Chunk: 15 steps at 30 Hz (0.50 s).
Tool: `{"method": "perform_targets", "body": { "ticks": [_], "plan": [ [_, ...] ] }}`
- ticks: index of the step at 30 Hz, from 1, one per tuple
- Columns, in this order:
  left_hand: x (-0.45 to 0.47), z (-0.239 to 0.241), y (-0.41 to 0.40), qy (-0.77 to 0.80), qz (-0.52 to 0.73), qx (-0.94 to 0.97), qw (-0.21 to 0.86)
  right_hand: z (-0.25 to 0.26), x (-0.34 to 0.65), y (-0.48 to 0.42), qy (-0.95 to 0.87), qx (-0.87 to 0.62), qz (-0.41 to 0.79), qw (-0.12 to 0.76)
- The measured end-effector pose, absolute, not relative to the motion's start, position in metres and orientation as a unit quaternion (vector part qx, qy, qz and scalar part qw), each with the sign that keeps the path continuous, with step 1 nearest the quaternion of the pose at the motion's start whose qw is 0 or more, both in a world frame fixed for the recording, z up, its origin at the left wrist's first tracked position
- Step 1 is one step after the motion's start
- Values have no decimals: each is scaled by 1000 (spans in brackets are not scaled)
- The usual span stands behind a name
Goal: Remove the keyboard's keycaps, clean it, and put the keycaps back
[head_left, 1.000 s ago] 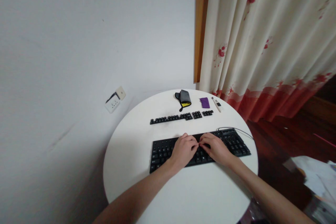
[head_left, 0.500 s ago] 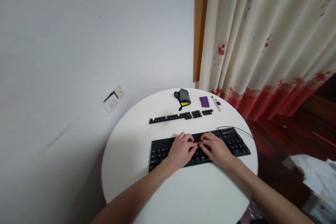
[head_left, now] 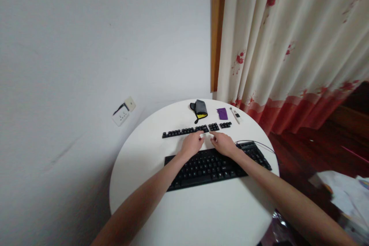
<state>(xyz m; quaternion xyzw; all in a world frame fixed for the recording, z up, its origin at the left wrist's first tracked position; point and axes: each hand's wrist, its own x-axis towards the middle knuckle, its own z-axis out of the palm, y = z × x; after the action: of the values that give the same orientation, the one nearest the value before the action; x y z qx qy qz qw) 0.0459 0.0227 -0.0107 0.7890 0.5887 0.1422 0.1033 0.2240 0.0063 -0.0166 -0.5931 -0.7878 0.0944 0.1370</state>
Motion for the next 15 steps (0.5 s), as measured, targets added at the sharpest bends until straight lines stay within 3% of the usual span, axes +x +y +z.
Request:
{"method": "perform_targets", "body": {
  "ticks": [3,15],
  "plan": [
    [49,-15,43,610,127,778,82,-18,211,29,-781,-611,86,97],
    [54,-25,46,593,121,795,41,-26,205,47,-798,-592,73,87]
  ]
}}
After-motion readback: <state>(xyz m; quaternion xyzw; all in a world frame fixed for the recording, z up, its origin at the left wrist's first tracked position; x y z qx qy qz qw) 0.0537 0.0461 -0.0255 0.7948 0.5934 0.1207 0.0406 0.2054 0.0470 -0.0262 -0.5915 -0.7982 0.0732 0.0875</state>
